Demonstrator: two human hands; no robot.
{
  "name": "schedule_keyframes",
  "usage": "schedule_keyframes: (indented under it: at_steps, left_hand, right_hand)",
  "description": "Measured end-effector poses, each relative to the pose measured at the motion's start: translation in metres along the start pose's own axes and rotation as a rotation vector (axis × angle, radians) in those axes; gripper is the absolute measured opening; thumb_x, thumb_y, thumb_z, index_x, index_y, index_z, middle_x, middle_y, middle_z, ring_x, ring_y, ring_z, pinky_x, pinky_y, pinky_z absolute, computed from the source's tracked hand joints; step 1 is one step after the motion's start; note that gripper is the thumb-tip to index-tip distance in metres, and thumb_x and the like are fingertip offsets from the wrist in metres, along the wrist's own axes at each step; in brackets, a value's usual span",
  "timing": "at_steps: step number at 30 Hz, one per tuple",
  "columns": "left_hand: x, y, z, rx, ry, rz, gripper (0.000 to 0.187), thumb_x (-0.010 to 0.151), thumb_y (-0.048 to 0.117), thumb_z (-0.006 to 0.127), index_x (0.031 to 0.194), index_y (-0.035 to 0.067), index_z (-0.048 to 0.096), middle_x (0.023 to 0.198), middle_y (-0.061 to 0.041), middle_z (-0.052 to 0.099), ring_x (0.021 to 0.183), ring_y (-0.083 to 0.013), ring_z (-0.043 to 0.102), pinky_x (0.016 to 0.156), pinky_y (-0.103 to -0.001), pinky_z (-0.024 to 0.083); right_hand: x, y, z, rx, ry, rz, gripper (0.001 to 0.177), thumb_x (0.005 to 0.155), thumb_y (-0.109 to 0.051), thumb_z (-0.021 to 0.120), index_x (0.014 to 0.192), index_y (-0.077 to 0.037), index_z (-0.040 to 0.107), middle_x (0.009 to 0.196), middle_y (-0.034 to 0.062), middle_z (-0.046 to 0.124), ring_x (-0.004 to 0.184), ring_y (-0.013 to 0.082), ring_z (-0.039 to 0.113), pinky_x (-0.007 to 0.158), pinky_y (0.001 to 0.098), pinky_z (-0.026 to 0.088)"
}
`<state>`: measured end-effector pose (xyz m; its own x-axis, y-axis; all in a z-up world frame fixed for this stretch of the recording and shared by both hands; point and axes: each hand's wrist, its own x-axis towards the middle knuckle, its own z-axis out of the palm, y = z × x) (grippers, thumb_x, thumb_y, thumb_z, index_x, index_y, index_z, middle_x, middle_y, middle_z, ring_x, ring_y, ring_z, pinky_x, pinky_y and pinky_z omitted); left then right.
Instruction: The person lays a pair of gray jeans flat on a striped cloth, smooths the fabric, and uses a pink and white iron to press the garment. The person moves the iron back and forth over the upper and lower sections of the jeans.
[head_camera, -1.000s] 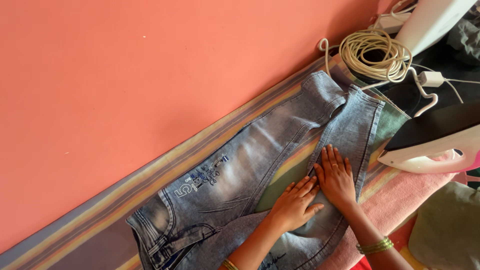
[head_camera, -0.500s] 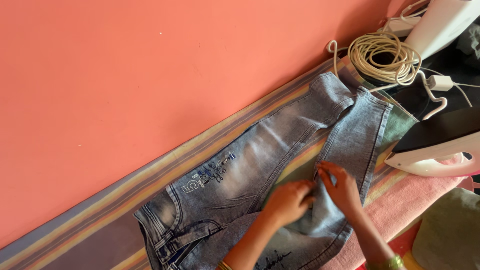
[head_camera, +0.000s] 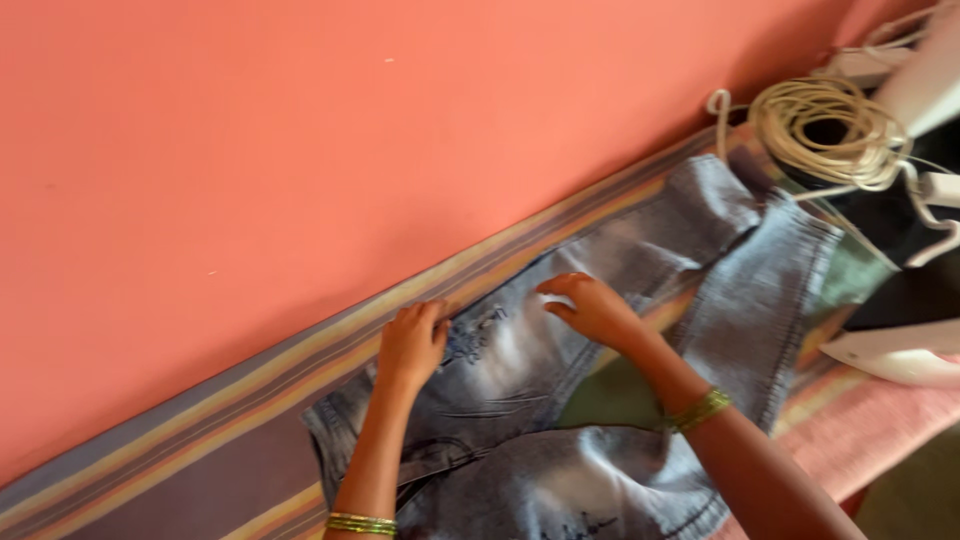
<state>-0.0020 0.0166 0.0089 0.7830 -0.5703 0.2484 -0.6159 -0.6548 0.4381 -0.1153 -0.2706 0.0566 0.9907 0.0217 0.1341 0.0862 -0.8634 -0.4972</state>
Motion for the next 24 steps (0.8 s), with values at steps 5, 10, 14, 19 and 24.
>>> schedule_keyframes:
  at_steps: [5,10,14,19,24]
  left_hand:
    - [-0.017,-0.015,0.013,0.114,0.011,-0.026,0.041,0.090,0.041,0.069,0.121,0.014,0.067,0.110,-0.009,0.071,0.109,-0.0325,0.062,0.090,-0.053,0.045]
    - [-0.020,-0.028,-0.003,0.124,-0.165,-0.221,0.053,0.088,0.063,0.066,0.107,0.014,0.069,0.102,-0.007,0.072,0.106,-0.0314,0.063,0.094,-0.052,0.043]
    - [-0.026,-0.038,-0.017,0.081,-0.297,-0.356,0.062,0.089,0.073,0.056,0.097,0.014,0.074,0.081,-0.007,0.075,0.086,-0.0275,0.071,0.082,-0.047,0.051]
    - [-0.039,-0.051,-0.030,0.006,-0.213,-0.396,0.071,0.083,0.079,0.055,0.085,0.013,0.079,0.066,-0.010,0.072,0.066,-0.0274,0.071,0.059,-0.042,0.054]
    - [-0.040,-0.057,-0.054,0.071,-0.161,-0.344,0.066,0.081,0.077,0.057,0.096,0.017,0.080,0.055,-0.012,0.066,0.053,-0.0304,0.068,0.051,-0.043,0.052]
  right_hand:
    - [0.052,-0.039,0.055,-0.086,-0.067,-0.181,0.043,0.089,-0.023,0.072,0.130,-0.011,0.067,0.135,0.0103,0.066,0.127,0.0339,0.058,0.105,0.0474,0.045]
    - [0.073,-0.054,0.105,-0.208,-0.242,-0.225,0.045,0.089,-0.021,0.072,0.134,-0.015,0.065,0.138,0.0067,0.061,0.131,0.0313,0.050,0.113,0.0535,0.033]
    - [0.081,-0.062,0.124,-0.272,-0.255,-0.147,0.036,0.089,-0.027,0.073,0.123,-0.017,0.069,0.127,0.0045,0.062,0.128,0.0281,0.052,0.112,0.0487,0.038]
    - [0.088,-0.077,0.126,-0.206,-0.223,-0.110,0.024,0.089,-0.028,0.072,0.110,-0.016,0.070,0.121,0.0050,0.063,0.122,0.0291,0.054,0.105,0.0490,0.041]
    - [0.091,-0.094,0.125,-0.127,-0.105,-0.122,0.020,0.092,-0.029,0.069,0.106,-0.016,0.068,0.106,0.0061,0.072,0.110,0.0312,0.062,0.097,0.0491,0.045]
